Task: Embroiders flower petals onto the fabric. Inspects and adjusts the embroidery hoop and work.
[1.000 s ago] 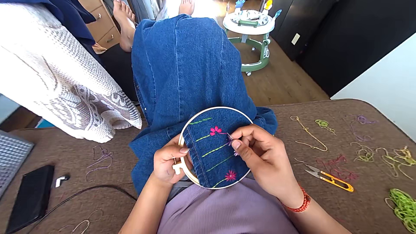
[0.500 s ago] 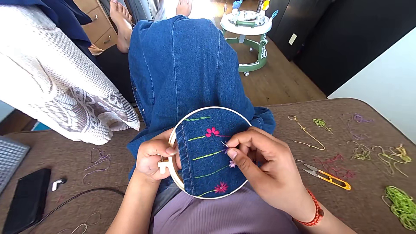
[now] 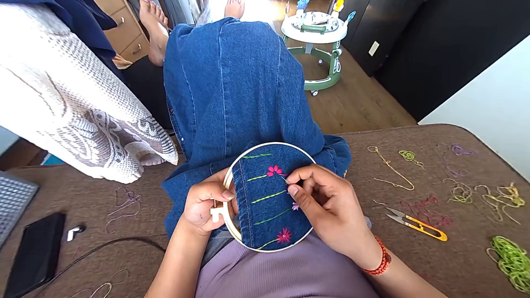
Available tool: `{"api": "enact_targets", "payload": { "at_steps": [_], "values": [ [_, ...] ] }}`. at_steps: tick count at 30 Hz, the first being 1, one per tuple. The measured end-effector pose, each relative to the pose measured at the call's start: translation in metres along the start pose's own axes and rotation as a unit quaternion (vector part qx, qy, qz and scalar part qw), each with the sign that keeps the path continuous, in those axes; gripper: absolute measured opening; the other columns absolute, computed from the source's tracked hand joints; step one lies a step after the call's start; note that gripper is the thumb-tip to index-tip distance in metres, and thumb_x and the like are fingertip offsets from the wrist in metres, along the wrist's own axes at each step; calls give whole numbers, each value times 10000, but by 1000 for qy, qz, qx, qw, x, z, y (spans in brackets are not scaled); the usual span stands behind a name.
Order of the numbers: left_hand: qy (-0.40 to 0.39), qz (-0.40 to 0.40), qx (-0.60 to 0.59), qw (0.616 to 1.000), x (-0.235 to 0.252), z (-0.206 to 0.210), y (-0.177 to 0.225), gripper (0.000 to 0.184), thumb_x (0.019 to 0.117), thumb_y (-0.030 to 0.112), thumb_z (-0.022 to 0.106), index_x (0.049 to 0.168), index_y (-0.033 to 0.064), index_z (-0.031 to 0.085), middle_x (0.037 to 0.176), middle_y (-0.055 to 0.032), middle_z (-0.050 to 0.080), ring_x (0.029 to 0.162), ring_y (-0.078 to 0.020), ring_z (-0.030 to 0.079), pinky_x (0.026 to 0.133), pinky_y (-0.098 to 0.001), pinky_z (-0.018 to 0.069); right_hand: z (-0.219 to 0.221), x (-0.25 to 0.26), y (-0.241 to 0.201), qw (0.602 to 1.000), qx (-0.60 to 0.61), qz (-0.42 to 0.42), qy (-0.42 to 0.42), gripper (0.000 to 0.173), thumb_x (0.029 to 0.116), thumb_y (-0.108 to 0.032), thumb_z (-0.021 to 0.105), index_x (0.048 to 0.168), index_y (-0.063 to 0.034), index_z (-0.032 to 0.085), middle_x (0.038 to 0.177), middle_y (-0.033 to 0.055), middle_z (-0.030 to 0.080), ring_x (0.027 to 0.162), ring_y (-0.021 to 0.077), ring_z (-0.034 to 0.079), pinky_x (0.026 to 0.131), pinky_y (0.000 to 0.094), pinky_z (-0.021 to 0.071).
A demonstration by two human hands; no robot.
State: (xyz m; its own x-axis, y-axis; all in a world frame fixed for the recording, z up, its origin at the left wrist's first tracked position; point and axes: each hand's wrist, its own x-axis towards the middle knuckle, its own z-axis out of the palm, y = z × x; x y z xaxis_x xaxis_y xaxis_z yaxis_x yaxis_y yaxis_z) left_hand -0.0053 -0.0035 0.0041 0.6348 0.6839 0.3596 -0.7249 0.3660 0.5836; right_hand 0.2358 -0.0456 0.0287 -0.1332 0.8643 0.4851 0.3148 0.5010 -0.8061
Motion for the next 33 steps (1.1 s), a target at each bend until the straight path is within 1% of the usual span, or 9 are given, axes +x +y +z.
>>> {"api": "enact_targets", "payload": {
  "at_steps": [3,10,13,18,24,29,33],
  "values": [
    [-13,-2,-6,1000,0,-1,0,294,941,64,579,1207,67,704,1061,-57,751,930,-97,731,824,-253,605,0,0,0,1000,-1,4,-1,125,921,-101,615,1012,-134,694,782,-69,577,571,-18,502,483,116,437],
    [-23,-2,-3,1000,0,-1,0,308,936,51,571,1215,71,699,1057,-52,751,939,-92,728,838,-251,600,0,2,-2,1000,8,17,-4,127,920,-96,612,1008,-136,695,762,-66,573,559,-8,498,480,119,430],
    [-16,2,24,1000,-1,-1,0,310,925,63,592,1215,83,703,1033,-36,756,913,-74,726,816,-235,598,0,3,-3,1000,12,24,-5,131,917,-92,613,1006,-138,698,755,-65,572,552,-4,497,473,126,429],
    [-21,5,39,999,-1,-2,1,334,929,60,586,1246,86,688,1073,-38,750,954,-79,721,847,-246,594,0,5,-4,1000,11,23,-10,97,942,-108,623,1004,-141,690,774,-60,585,556,0,503,468,123,429],
    [-20,5,46,999,-2,-1,0,338,925,53,581,1242,96,692,1052,-26,754,916,-64,721,827,-227,593,4,8,-6,1000,-10,22,0,32,955,-116,646,966,-130,673,816,-50,601,576,-6,519,487,116,444],
    [-16,7,18,1000,-2,-1,-1,318,922,42,584,1214,77,705,1044,-46,756,918,-83,726,832,-243,597,6,8,-6,1000,-4,18,2,65,950,-86,611,963,-132,655,832,-53,580,585,-9,503,497,113,436],
    [-19,9,12,1000,-2,1,-3,335,918,32,578,1228,75,696,1049,-43,752,917,-79,722,838,-241,593,8,6,-5,1000,-1,14,12,74,948,-77,607,956,-137,649,849,-53,578,603,-5,506,510,114,438]
  ]
}}
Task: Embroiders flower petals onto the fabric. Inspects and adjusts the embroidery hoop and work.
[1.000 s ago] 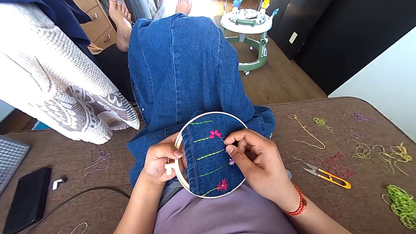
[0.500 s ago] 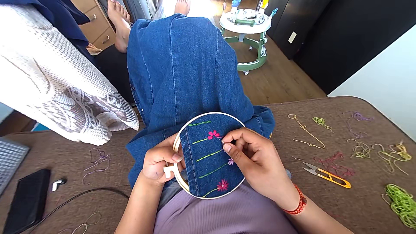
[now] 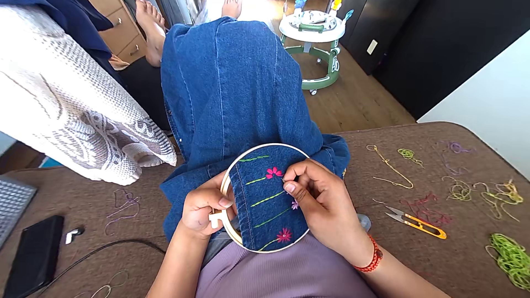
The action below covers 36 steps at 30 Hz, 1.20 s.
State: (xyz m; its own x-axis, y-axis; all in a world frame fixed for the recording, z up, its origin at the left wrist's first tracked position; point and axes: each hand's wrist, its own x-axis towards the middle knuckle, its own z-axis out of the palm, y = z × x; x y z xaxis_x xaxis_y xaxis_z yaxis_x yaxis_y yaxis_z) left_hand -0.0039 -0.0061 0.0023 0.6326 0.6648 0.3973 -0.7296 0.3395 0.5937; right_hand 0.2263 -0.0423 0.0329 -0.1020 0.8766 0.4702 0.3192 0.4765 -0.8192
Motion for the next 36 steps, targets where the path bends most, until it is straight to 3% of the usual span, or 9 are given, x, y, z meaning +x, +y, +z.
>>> {"api": "enact_targets", "payload": {
  "at_steps": [13,18,25,28,31,32,34,35,36],
  "values": [
    [-12,-10,-4,1000,-1,0,1,339,932,34,588,1260,82,664,1017,-29,745,833,-46,700,804,-209,580,1,1,0,1000,1,1,8,60,946,-82,623,944,-134,653,841,-47,579,595,-7,510,504,112,441],
    [-12,-6,10,1000,-1,1,1,336,938,36,589,1261,89,661,1025,-17,743,843,-37,698,801,-200,578,-1,1,0,999,-9,-7,34,25,936,-120,685,952,-130,669,856,-37,604,602,10,551,505,131,487],
    [39,11,122,992,-3,19,1,400,916,40,590,1296,144,657,1042,37,737,870,21,679,802,-159,562,1,1,-19,977,-176,-102,69,117,939,-153,651,1030,-91,690,808,-62,670,620,-41,581,513,115,488],
    [43,10,155,987,-5,26,0,408,922,29,587,1305,156,648,1000,48,732,799,41,660,755,-138,555,0,1,-34,947,-282,-141,66,190,987,-221,615,1059,-99,741,808,-37,692,682,31,641,537,187,496],
    [48,10,161,986,-5,29,-2,391,923,35,585,1283,167,661,984,55,734,779,49,658,730,-127,551,-1,7,-42,910,-368,-176,75,168,960,-215,617,959,-173,779,814,-26,671,781,125,641,597,251,473],
    [49,10,142,989,-5,28,-2,394,918,28,589,1280,160,669,993,45,742,803,35,674,753,-141,562,-1,9,-43,915,-350,-188,74,162,950,-190,613,944,-183,775,893,-16,666,897,150,627,697,270,483],
    [30,5,79,996,-5,23,-3,386,919,6,588,1273,130,675,1028,10,746,863,-11,695,799,-180,572,-4,13,-46,959,-184,-208,47,138,983,-120,583,950,-114,717,996,5,626,1084,149,581,934,305,475],
    [16,1,52,999,-5,21,-2,387,923,1,582,1282,116,668,1058,-9,743,903,-35,701,830,-204,574,-7,15,-48,977,-66,-202,22,118,1019,-115,564,949,-87,654,976,-5,646,1071,116,634,979,306,539],
    [5,-1,31,999,-5,19,-2,394,922,-4,572,1291,104,660,1083,-27,740,939,-56,705,859,-226,576,-11,16,-51,983,58,-176,-6,111,1044,-120,548,961,-78,607,926,-4,660,966,106,690,905,310,611]
  ]
}}
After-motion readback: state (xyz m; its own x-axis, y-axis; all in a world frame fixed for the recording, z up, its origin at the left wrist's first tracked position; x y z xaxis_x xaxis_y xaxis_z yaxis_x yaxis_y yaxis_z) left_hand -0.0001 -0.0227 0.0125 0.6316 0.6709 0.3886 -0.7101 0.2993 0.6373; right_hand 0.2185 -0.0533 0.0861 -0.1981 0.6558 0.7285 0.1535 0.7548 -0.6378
